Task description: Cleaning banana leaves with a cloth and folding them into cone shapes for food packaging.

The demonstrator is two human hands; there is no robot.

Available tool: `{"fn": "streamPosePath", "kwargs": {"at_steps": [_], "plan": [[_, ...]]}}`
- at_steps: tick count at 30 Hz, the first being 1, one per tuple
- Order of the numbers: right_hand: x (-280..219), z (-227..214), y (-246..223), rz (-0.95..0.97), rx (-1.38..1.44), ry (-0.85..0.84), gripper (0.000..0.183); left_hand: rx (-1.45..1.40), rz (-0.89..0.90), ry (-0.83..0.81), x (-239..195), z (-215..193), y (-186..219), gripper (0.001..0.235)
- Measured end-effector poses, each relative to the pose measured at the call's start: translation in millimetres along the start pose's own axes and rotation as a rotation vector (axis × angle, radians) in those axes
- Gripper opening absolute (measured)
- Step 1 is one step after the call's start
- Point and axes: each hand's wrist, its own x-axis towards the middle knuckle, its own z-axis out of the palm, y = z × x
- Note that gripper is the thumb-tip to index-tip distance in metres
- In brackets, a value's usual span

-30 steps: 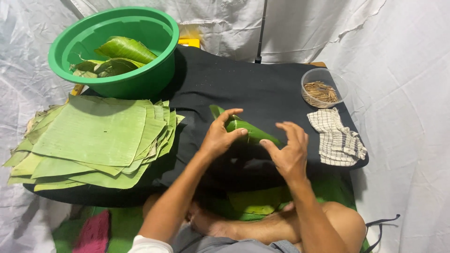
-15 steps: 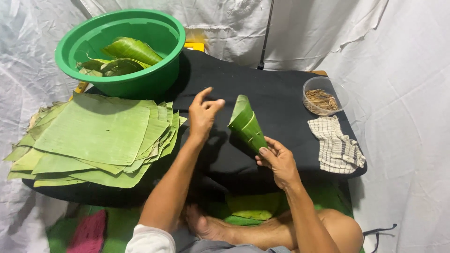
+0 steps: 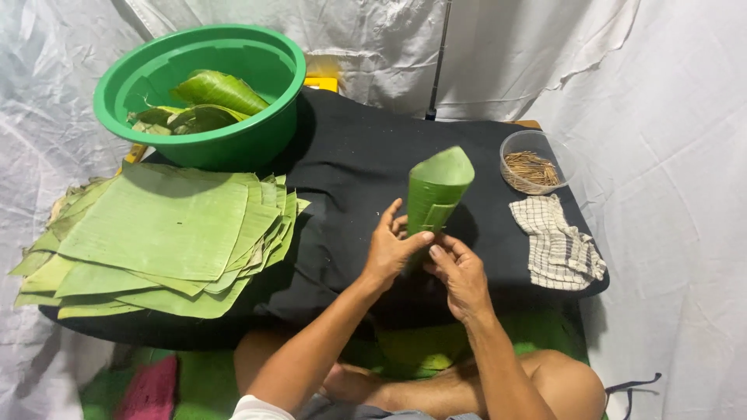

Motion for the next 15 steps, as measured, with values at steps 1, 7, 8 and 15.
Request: {"fn": "streamPosePath", "kwargs": {"at_steps": [1,7,8,15], "plan": [[2,0,-9,-0.003,0.004,0.004,0.037,0.003,0.000,-0.006,3,-4,1,0.112],[-5,19,-59,-0.031,-0.014,-0.011,0.061,0.176,0.064,0.043,1,-10,20,0.086],[-11,26,-63,-0.145,-0.156,0.014,0.074,0.220,0.047,0.009,1,-12,20,0.087],[-4,5,-72,-0.770,-0.888,0.115,0.104,0.241,-0.050,-0.212,6,-43,19,0.082]]}}
